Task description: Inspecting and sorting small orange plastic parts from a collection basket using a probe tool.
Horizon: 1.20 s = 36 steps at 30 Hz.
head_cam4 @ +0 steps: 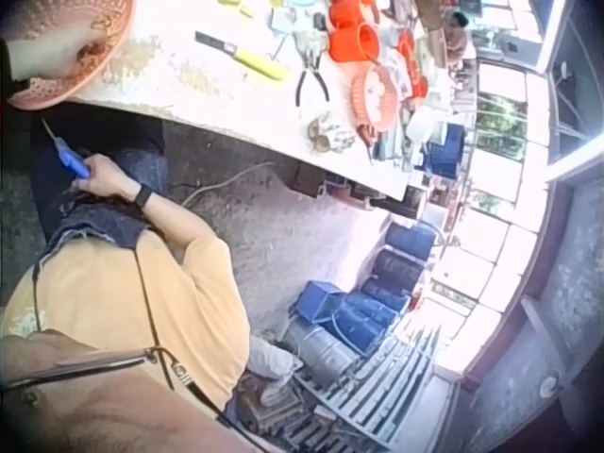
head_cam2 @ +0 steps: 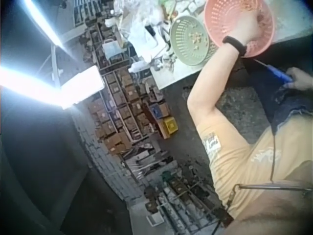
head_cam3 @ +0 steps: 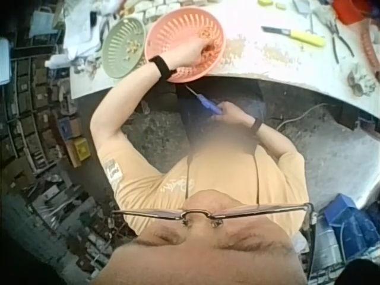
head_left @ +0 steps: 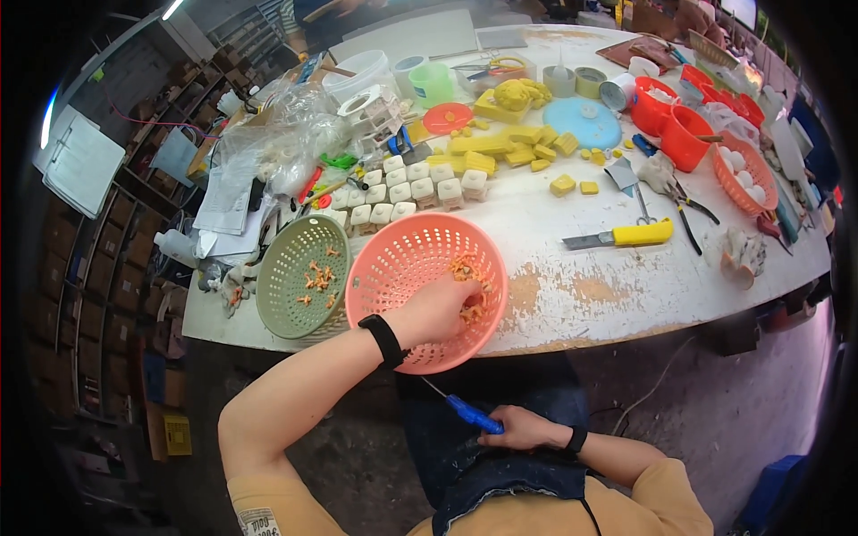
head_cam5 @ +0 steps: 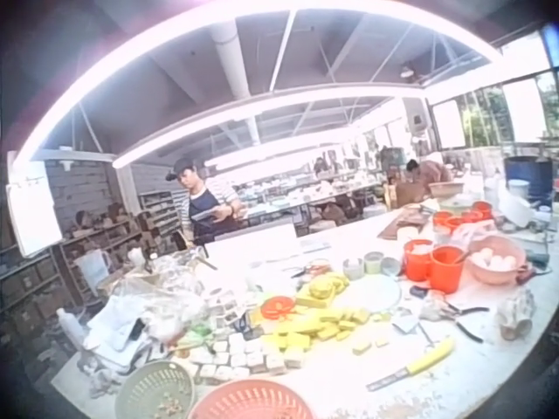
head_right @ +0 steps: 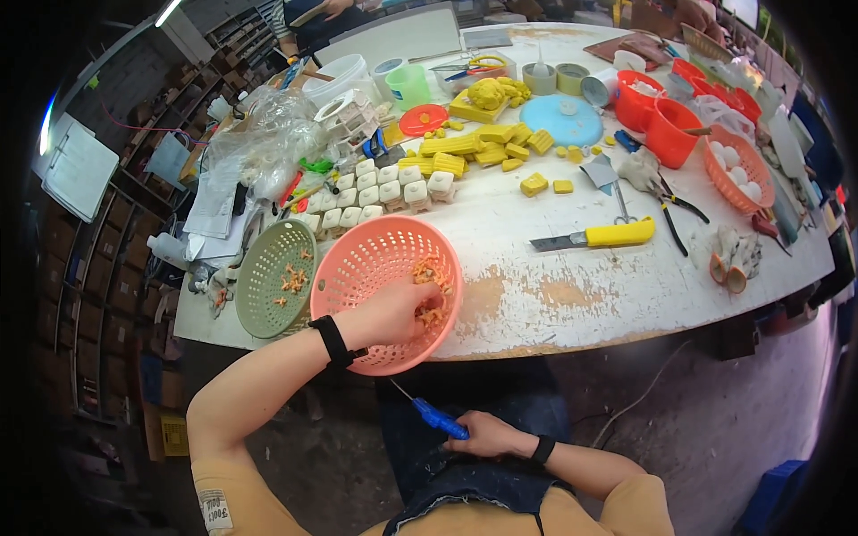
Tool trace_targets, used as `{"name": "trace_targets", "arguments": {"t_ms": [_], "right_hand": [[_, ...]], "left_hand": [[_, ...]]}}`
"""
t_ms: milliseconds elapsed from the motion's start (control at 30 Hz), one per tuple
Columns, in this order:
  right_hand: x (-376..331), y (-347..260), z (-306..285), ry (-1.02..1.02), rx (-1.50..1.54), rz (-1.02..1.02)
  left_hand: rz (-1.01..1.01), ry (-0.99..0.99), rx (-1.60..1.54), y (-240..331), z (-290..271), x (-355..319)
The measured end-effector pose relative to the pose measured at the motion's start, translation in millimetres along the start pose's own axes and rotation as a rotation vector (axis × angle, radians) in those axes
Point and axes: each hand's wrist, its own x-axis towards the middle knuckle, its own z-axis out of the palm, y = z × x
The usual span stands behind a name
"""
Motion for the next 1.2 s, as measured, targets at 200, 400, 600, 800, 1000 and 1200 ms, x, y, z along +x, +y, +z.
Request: {"name": "trace_targets", "arguments": {"t_ms": [200,400,600,800,1000,1200], "right_hand": [[-1.4,1.0,1.6,0.002,0.027,-0.015],[1.8,4.4,1.1,0.005,0.008,-0.002],[0.6,2.2,3.0,-0.015,0.021,-0.001],[-2.1,-3.2,1.4,-0.031,0.008,0.035],[-2.2,0.3,2.8,-0.016,-0.003,0.006],[-2.0,0.9,2.8,-0.016,0.016,0.044]], "left_hand": [[-0.073,0.022,-0.129,0.8,-13.8,-0.6],[-0.405,-0.135,-0.979,-2.8,-35.2,-10.8],[-0.385,-0.204,-1.376,-17.8,-41.4,-21.7],[-0.461,-0.153,-1.391,-11.7,-42.2,-18.2],[-0.505,-0.136,-1.288,-16.4,-39.2,-14.7],[-0.539,-0.165,-1.395,-17.1,-49.1,-20.5]]}}
